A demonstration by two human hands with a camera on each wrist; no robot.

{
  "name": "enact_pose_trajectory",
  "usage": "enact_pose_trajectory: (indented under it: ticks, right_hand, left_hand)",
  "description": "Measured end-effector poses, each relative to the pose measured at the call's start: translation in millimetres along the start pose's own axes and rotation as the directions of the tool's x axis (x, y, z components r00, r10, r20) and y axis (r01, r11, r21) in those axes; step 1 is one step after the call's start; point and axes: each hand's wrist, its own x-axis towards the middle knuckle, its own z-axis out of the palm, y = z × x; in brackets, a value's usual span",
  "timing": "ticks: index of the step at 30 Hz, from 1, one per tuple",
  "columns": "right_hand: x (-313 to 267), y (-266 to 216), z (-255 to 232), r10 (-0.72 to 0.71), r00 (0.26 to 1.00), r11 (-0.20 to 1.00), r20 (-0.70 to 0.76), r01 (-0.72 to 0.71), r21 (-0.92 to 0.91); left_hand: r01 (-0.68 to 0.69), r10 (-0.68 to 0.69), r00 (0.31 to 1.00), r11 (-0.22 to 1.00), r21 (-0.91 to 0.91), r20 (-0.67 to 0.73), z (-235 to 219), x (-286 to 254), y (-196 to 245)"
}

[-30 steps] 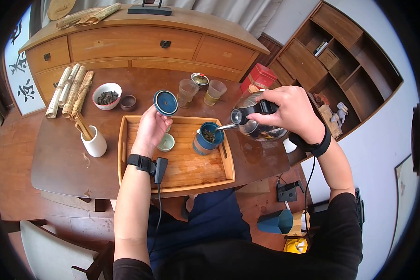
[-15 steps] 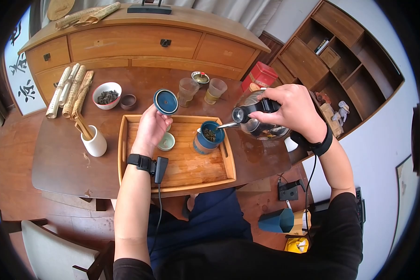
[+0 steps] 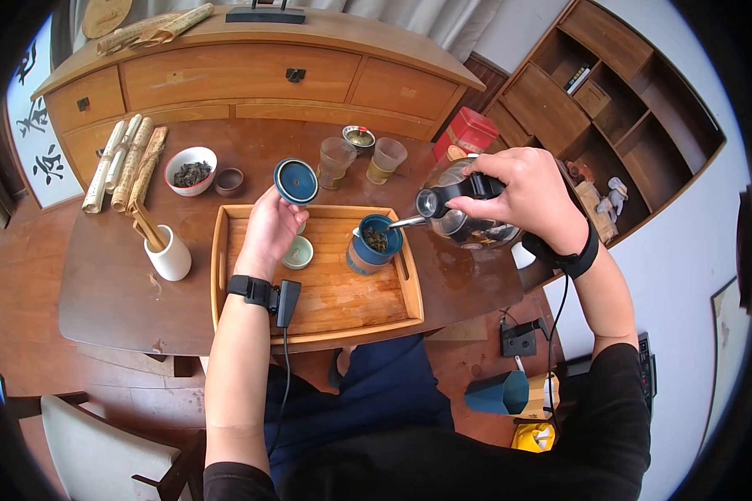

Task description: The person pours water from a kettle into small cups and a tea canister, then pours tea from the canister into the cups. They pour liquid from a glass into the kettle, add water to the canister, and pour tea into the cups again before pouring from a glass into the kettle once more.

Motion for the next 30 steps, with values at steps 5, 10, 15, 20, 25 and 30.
enact_pose_trajectory:
  ticks: [5, 10, 15, 20, 25, 30]
  right_hand:
    - [-2.3, -1.5, 4.0, -0.005, 1.0, 1.0, -0.008, 0.005, 0.026]
    - [-4.6, -0.1, 6.4, 0.023, 1.0, 1.0, -0.01, -0.023, -0.002]
    - [-6.3, 2.5, 7.9, 0.026, 0.999, 1.0, -0.022, -0.026, 0.006]
    - [-18.1, 3.5, 15.6, 0.087, 0.996, 0.996, -0.036, -0.085, 0.033]
    - [-42.7, 5.8, 29.1, 0.281, 0.958, 0.95, -0.06, -0.268, 0.162]
    - [-80.9, 17.9, 49.0, 0.548, 0.836, 0.751, -0.018, -0.482, 0.451]
  left_hand:
    - [-0.002, 0.002, 1.0, 1.0, -0.006, 0.003, -0.7, 0.0, -0.1]
    - [-0.005, 0.005, 1.0, 1.0, -0.012, 0.016, -1.7, -0.5, -0.1]
    - [0.0, 0.001, 1.0, 1.0, -0.024, 0.027, -6.9, 3.5, -1.9]
    - [-0.007, 0.008, 1.0, 1.0, -0.024, 0.009, -7.8, 3.3, -1.8]
    - [0.007, -0.006, 0.999, 1.0, 0.006, -0.042, 1.9, -1.2, 1.2]
    - [0.01, -0.01, 0.999, 1.0, -0.01, -0.039, -0.2, -0.6, 1.8]
